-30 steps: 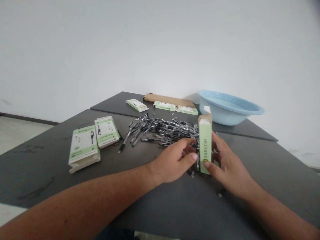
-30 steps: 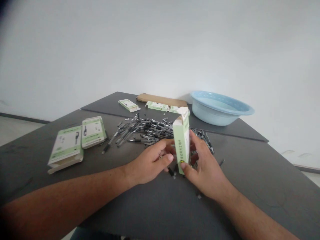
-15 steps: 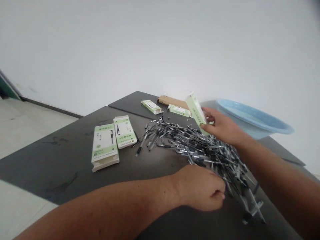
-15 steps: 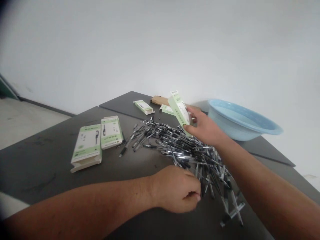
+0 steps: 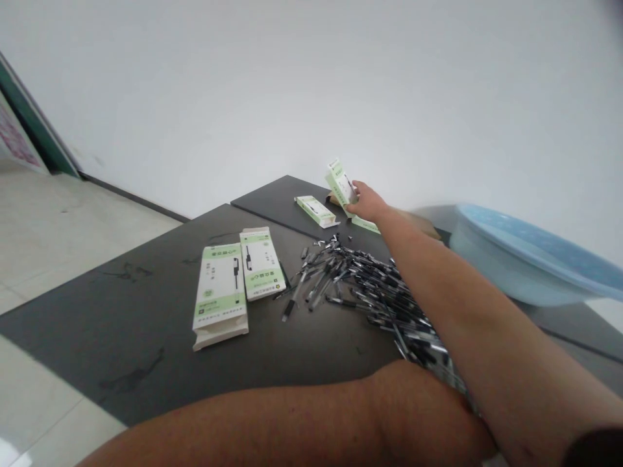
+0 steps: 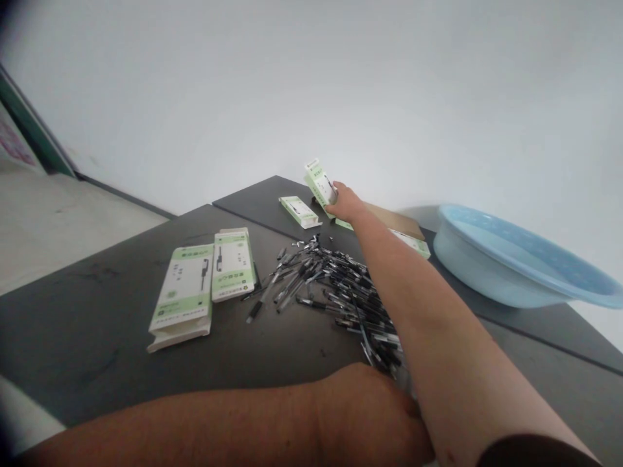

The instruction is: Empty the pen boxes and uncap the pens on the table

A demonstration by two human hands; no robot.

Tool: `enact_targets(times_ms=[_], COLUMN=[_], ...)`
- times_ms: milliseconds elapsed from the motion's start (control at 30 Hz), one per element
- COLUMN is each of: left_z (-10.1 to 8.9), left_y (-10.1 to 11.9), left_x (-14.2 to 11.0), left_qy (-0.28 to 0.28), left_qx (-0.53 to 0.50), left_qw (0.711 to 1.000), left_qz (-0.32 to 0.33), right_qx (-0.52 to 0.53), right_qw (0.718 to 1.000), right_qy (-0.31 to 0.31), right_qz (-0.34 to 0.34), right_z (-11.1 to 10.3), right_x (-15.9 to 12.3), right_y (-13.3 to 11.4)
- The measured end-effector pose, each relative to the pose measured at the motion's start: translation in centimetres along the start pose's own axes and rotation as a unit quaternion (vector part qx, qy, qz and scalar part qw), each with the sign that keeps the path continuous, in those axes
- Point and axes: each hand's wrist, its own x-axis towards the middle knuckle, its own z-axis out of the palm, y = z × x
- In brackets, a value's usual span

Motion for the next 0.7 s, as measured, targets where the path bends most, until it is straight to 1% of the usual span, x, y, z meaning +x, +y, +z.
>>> enact_targets(times_ms=[100, 233, 300, 367, 500, 633, 700], left_z=[-0.1, -0.8, -0.8, -0.4, 0.4, 0.3, 0.1], left_y=[-0.5, -1.0, -1.2, -1.5, -2.0, -2.1, -2.1], left_x=[0.3, 0.2, 0.2, 0.2, 0.4, 0.2, 0.2], left_qy=[0.007, -0.024, -0.012, 0.002, -0.02, -0.011, 0.005], left_qx=[0.006, -0.012, -0.011, -0.013, -0.032, -0.015, -0.005], left_qw=[1.0, 0.999, 1.0, 1.0, 0.999, 1.0, 1.0], left_qz=[0.016, 0.017, 0.011, 0.005, 0.001, 0.0, 0.004], right_qx=[-0.006, -0.026, -0.042, -0.061, -0.102, -0.141, -0.156], right_qw=[1.0, 1.0, 0.999, 0.998, 0.993, 0.983, 0.978], right_qy=[0.007, -0.001, -0.009, -0.021, -0.064, -0.118, -0.14], right_qz=[0.005, -0.002, -0.003, -0.004, -0.011, -0.013, -0.014], right_z=[2.2, 4.6, 5.3, 5.8, 6.3, 6.3, 6.2], right_x=[1.8, 3.2, 3.6, 3.9, 3.9, 3.5, 3.3], right_y=[0.2, 0.1, 0.1, 0.1, 0.5, 0.9, 1.1])
